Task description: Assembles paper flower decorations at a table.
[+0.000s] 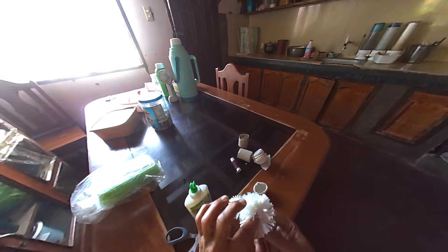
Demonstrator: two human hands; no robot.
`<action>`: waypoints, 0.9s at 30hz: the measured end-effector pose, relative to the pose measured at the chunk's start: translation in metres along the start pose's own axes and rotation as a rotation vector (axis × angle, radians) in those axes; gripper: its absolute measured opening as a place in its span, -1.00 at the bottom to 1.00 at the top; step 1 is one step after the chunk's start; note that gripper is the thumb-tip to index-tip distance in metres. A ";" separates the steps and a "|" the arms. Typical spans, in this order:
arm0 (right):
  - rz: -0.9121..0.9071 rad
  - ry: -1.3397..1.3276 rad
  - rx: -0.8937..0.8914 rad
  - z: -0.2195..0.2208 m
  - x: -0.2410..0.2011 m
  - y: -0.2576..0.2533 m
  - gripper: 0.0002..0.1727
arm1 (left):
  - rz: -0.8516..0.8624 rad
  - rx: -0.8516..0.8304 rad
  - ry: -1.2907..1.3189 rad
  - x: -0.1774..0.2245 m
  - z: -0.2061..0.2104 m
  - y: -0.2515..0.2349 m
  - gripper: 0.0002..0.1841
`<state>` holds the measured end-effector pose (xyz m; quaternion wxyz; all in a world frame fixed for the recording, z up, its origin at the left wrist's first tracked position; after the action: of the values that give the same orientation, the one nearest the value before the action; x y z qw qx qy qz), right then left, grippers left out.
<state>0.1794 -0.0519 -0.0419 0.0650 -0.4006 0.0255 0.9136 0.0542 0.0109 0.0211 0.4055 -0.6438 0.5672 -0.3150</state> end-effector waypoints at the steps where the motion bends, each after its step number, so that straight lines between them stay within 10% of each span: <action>1: 0.004 0.005 0.012 -0.001 0.000 0.000 -0.62 | 0.005 -0.001 0.001 0.000 0.000 0.000 -0.88; 18: 0.078 -0.164 0.023 -0.006 0.009 -0.003 -0.62 | 0.154 -0.108 0.027 0.005 0.002 -0.003 -0.90; 24: 0.103 -0.288 -0.085 -0.011 0.012 -0.006 -0.79 | -0.103 0.009 -0.038 -0.052 -0.045 -0.009 -0.60; 27: 0.068 -0.269 -0.019 -0.013 0.006 -0.008 -0.75 | -0.399 -0.097 0.146 -0.111 -0.055 0.010 -0.11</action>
<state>0.1862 -0.0451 -0.0551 0.0329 -0.2742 0.0213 0.9609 -0.0155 0.1112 0.0441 0.2617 -0.7376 0.4709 -0.4070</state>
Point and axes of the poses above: each hand's wrist, its own y-axis away from the middle knuckle, its own z-axis out of the palm, x = y × z, the point moved 6 cm from there along -y, towards the middle knuckle, and after that the axes turned 13 degrees about z, right-handed, at the moved point
